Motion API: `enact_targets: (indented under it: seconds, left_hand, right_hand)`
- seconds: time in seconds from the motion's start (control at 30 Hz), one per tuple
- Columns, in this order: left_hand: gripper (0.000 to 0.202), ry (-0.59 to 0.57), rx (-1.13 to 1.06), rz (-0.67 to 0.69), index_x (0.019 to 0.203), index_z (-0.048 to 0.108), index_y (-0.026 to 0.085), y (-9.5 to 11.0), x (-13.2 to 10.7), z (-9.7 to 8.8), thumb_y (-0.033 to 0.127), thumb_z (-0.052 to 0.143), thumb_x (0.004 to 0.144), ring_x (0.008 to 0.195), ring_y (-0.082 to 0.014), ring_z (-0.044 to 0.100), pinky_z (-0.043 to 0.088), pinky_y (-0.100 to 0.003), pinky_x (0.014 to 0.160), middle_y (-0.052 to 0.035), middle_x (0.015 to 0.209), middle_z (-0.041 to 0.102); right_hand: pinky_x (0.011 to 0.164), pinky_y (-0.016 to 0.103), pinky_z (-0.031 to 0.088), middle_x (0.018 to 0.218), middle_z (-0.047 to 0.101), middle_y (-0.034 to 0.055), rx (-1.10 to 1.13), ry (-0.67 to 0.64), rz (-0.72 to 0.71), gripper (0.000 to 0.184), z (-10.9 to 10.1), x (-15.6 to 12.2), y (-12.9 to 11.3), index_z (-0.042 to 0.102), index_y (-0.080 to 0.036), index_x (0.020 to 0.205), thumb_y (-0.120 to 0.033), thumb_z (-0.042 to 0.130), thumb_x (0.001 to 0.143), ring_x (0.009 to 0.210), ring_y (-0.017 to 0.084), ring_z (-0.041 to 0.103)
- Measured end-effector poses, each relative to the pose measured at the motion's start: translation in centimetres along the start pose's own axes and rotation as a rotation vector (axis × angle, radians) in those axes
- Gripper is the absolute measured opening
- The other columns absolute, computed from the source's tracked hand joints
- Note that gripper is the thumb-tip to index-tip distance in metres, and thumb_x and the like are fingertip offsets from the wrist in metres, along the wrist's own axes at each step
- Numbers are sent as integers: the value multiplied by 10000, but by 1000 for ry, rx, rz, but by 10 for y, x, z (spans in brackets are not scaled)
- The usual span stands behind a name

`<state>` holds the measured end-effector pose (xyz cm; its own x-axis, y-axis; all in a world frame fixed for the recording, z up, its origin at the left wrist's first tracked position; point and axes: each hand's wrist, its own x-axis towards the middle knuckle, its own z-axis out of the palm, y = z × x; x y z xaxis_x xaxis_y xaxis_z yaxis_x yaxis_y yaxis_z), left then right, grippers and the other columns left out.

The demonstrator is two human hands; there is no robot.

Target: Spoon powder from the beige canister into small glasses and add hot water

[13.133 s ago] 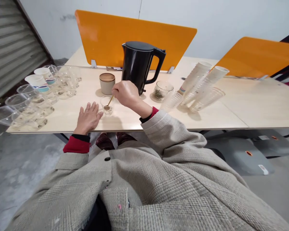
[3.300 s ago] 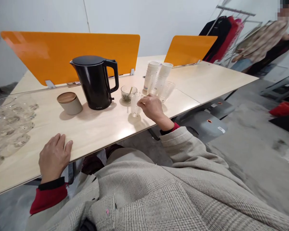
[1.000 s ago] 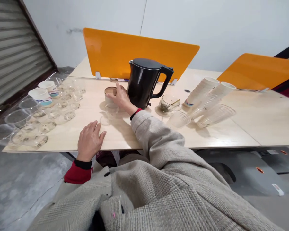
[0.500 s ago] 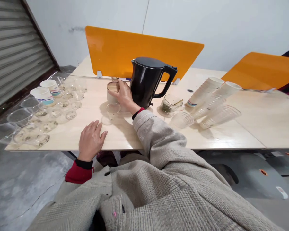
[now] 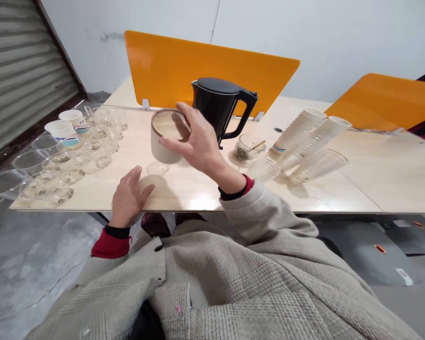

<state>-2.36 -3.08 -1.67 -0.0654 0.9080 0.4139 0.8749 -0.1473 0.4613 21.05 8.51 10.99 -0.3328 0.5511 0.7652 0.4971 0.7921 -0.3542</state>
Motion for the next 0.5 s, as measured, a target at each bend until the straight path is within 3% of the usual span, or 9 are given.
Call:
enact_targets:
  seconds: [0.1, 0.23, 0.37, 0.5]
  left_hand:
    - [879, -29, -149, 55, 1652, 426, 156, -10, -1, -4, 681, 625, 975, 1569, -325, 488, 437, -501, 1287, -184, 1681, 527]
    - [1006, -139, -246, 137, 1697, 341, 201, -10, -1, -10, 732, 682, 914, 1590, -321, 460, 465, -504, 1263, -167, 1717, 483]
    - [1043, -186, -216, 129, 1694, 340, 219, 2, 2, -10, 684, 764, 862, 1550, -360, 511, 455, -549, 1252, -180, 1684, 521]
    - [1159, -208, -332, 104, 1707, 288, 231, 19, 4, -4, 637, 857, 783, 1468, -382, 597, 512, -537, 1187, -186, 1648, 558]
  right_hand:
    - [1173, 563, 544, 1427, 672, 127, 65, -130, 67, 805, -2, -38, -24, 603, -241, 1513, -698, 791, 878, 1354, 365, 658]
    - [1104, 542, 579, 1381, 716, 163, 136, -258, 150, 803, 16, -74, -33, 632, -222, 1466, -680, 836, 840, 1286, 367, 694]
    - [1124, 570, 556, 1411, 706, 167, 133, -286, 200, 844, 29, -90, -32, 613, -246, 1487, -703, 845, 816, 1314, 379, 676]
    - [1153, 589, 540, 1465, 666, 180, 109, -275, 201, 856, 28, -95, -34, 565, -255, 1547, -691, 813, 853, 1356, 383, 648]
